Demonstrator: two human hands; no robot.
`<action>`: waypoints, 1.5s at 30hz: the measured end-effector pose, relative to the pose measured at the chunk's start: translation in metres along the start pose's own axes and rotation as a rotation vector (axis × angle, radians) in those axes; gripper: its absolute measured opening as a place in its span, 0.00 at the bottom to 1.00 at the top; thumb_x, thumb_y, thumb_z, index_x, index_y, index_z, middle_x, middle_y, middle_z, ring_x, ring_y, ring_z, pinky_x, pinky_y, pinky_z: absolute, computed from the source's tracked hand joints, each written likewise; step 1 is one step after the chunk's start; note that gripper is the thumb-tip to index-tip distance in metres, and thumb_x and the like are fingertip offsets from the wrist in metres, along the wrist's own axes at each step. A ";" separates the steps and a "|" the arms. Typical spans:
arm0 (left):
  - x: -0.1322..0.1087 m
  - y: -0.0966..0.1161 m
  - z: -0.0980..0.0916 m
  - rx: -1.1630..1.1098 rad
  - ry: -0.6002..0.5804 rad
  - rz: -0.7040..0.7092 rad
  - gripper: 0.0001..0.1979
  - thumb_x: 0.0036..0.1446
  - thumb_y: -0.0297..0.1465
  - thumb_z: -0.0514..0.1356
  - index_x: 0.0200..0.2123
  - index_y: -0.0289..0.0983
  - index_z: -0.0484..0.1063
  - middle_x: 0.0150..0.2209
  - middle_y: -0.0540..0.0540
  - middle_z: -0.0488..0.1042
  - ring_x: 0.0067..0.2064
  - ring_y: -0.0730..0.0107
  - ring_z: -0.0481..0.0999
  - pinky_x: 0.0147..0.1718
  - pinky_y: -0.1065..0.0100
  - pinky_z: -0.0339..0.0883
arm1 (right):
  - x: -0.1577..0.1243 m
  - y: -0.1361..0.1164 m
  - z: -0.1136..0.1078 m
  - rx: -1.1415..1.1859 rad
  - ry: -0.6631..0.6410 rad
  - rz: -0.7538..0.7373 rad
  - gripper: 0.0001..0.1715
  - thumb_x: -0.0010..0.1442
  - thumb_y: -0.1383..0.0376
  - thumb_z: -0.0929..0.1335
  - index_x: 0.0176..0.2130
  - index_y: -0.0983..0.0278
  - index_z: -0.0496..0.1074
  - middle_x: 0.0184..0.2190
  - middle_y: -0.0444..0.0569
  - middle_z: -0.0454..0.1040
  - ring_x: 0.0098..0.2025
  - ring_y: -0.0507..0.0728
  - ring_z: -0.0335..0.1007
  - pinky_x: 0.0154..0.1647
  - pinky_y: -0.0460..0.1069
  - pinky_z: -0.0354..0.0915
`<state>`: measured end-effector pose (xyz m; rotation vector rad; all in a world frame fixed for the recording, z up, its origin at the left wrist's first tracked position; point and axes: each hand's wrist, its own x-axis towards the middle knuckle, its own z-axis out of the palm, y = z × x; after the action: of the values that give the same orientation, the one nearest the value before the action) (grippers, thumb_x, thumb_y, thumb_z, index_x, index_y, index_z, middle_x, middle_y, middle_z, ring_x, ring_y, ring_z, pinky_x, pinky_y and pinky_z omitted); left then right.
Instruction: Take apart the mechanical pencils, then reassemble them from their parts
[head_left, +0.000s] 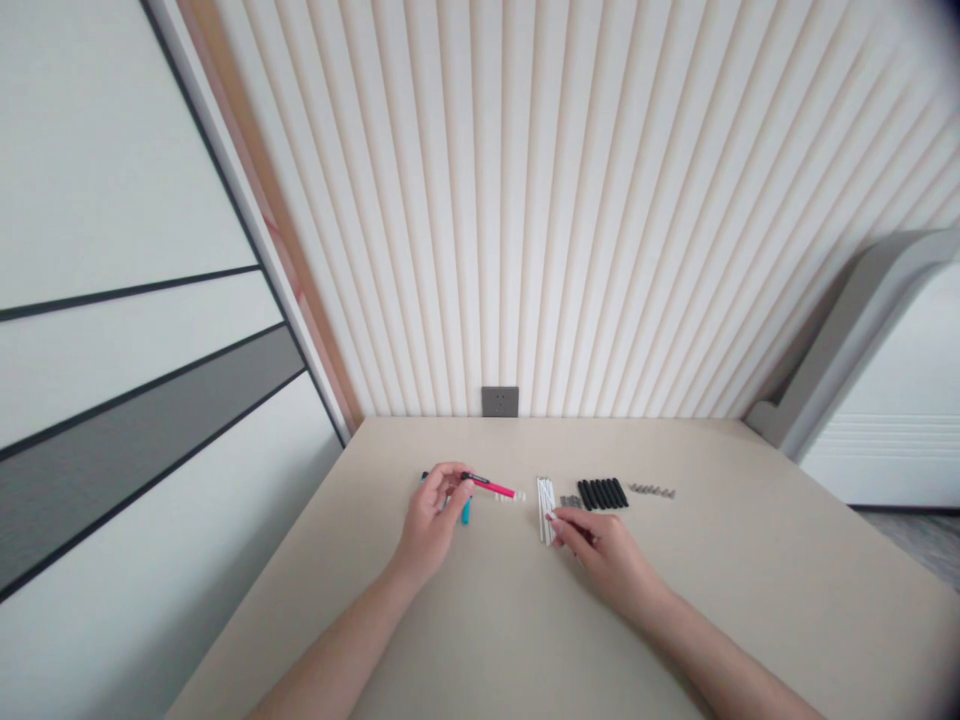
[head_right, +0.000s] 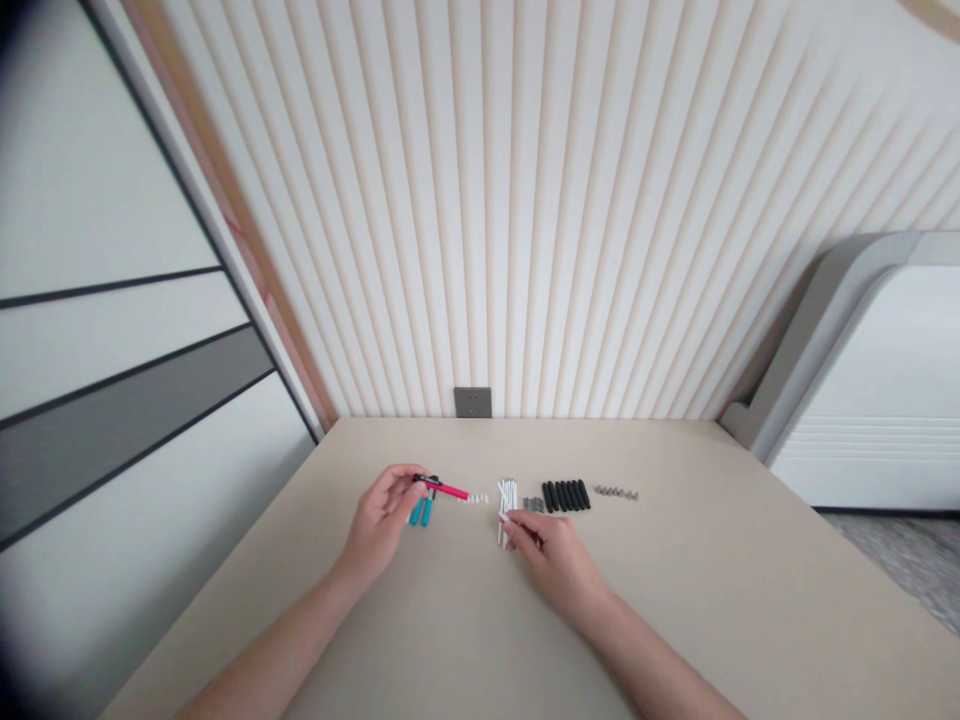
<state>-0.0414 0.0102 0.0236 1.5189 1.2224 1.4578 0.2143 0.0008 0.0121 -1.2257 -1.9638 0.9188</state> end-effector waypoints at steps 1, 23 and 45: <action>0.003 0.003 -0.004 -0.027 0.028 -0.018 0.11 0.60 0.37 0.59 0.42 0.37 0.69 0.39 0.45 0.75 0.40 0.66 0.76 0.41 0.66 0.70 | 0.000 0.001 -0.001 -0.007 0.007 0.002 0.22 0.66 0.53 0.60 0.35 0.64 0.75 0.26 0.44 0.72 0.25 0.51 0.58 0.27 0.46 0.51; 0.041 -0.033 -0.092 0.859 0.005 -0.194 0.11 0.57 0.34 0.55 0.35 0.37 0.76 0.34 0.44 0.80 0.38 0.60 0.78 0.39 0.65 0.67 | -0.002 0.000 -0.005 -0.106 0.010 -0.058 0.23 0.66 0.53 0.59 0.39 0.63 0.76 0.28 0.47 0.77 0.28 0.54 0.69 0.30 0.46 0.60; 0.040 -0.039 -0.083 0.953 -0.054 -0.186 0.13 0.61 0.35 0.53 0.35 0.37 0.77 0.35 0.43 0.80 0.37 0.60 0.77 0.33 0.67 0.63 | -0.003 0.000 -0.002 -0.129 -0.014 -0.067 0.24 0.66 0.52 0.59 0.41 0.63 0.77 0.29 0.49 0.78 0.30 0.56 0.72 0.32 0.47 0.62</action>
<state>-0.1328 0.0495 0.0109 1.9172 2.1185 0.6940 0.2170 -0.0009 0.0125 -1.2187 -2.0903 0.7797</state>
